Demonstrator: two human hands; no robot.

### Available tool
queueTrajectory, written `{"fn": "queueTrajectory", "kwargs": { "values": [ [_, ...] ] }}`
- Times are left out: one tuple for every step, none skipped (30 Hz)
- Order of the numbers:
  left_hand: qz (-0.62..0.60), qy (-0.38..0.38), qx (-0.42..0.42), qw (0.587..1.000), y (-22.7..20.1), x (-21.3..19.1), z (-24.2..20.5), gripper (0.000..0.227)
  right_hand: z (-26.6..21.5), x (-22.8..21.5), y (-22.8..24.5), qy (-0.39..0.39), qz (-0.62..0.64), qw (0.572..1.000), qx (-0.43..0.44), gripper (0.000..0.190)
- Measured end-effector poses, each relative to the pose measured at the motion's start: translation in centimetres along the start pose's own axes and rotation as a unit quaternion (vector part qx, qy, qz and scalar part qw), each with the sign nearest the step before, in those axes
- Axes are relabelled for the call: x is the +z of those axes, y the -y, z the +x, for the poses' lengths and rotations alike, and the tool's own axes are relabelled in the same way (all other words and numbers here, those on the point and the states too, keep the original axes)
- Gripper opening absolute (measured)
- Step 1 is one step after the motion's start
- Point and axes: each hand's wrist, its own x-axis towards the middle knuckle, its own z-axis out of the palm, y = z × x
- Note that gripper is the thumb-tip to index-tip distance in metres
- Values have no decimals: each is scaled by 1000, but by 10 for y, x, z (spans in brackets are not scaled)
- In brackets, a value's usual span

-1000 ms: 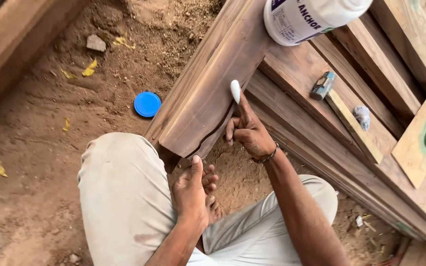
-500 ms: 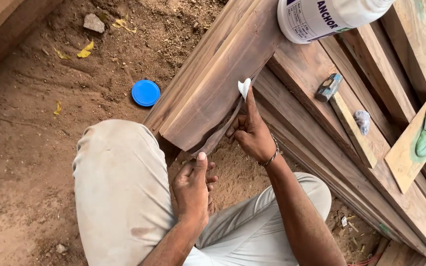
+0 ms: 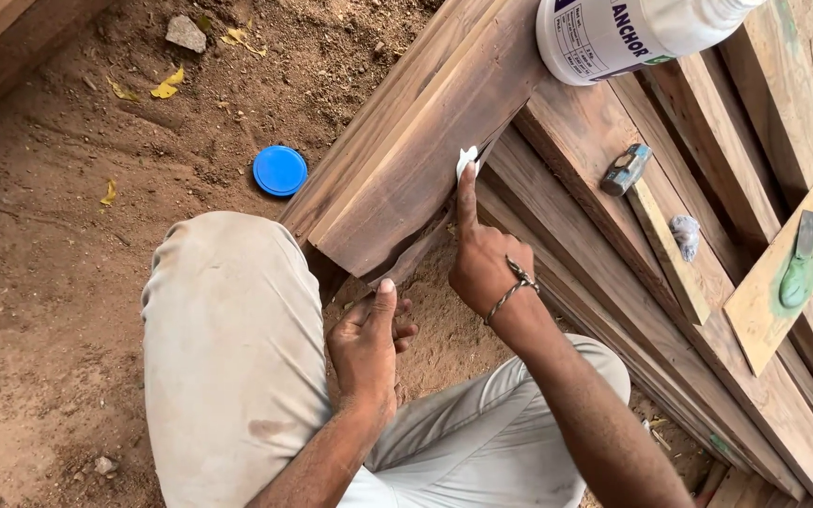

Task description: Applying glue and hammering nails into wooden window or door frames in a workshop setting.

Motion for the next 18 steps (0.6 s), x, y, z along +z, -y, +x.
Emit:
{"fn": "queueTrajectory", "kwargs": {
  "values": [
    [-6,1,4,1000,-1,0,0,46,-3,-5,3,30,-55,998,28,110],
    [-6,2,4,1000,-2,0,1,46,-5,-6,2,30,-55,998,29,110],
    [-15,-20,-15,1000,-3,1,2,48,-7,-8,2,37,-93,995,25,103],
    [-23,-41,-33,998,-5,1,3,50,-9,-9,2,45,-130,990,21,96],
    [-24,-42,-33,998,-4,1,4,50,-10,-7,-5,45,-131,990,20,96],
    [-45,-30,-37,998,-4,0,6,51,-10,-6,-11,38,-181,983,-4,87],
    [-66,-18,-40,997,-4,0,7,51,-9,-4,-17,31,-230,972,-29,78],
    [-67,-18,-39,997,-4,-1,8,51,-7,-3,-23,30,-231,972,-30,78],
    [-81,-6,-45,996,-3,-1,9,50,-6,-2,-30,-58,-275,956,-89,74],
    [-94,5,-52,994,-2,-2,10,49,-4,-1,-37,-145,-314,927,-146,73],
    [-95,4,-52,994,0,-3,11,49,-2,-21,-31,-144,-314,926,-148,73],
    [-112,13,-57,992,2,-4,12,49,0,-40,-25,-92,-253,956,-114,67],
    [-128,24,-61,990,4,-5,14,49,2,-60,-20,-40,-188,978,-76,66],
    [-127,24,-61,990,5,-5,14,49,19,-51,-35,-40,-187,979,-76,66],
    [-121,27,-60,990,5,-5,15,53,36,-43,-50,-107,-77,980,-152,66],
    [-116,29,-59,991,4,-5,16,56,54,-35,-66,-173,35,959,-223,66],
    [-114,30,-58,991,3,-4,16,56,62,-26,-72,-173,36,959,-222,66],
    [-130,29,-58,989,2,-4,16,54,71,-16,-79,-187,66,942,-272,73]
  ]
}}
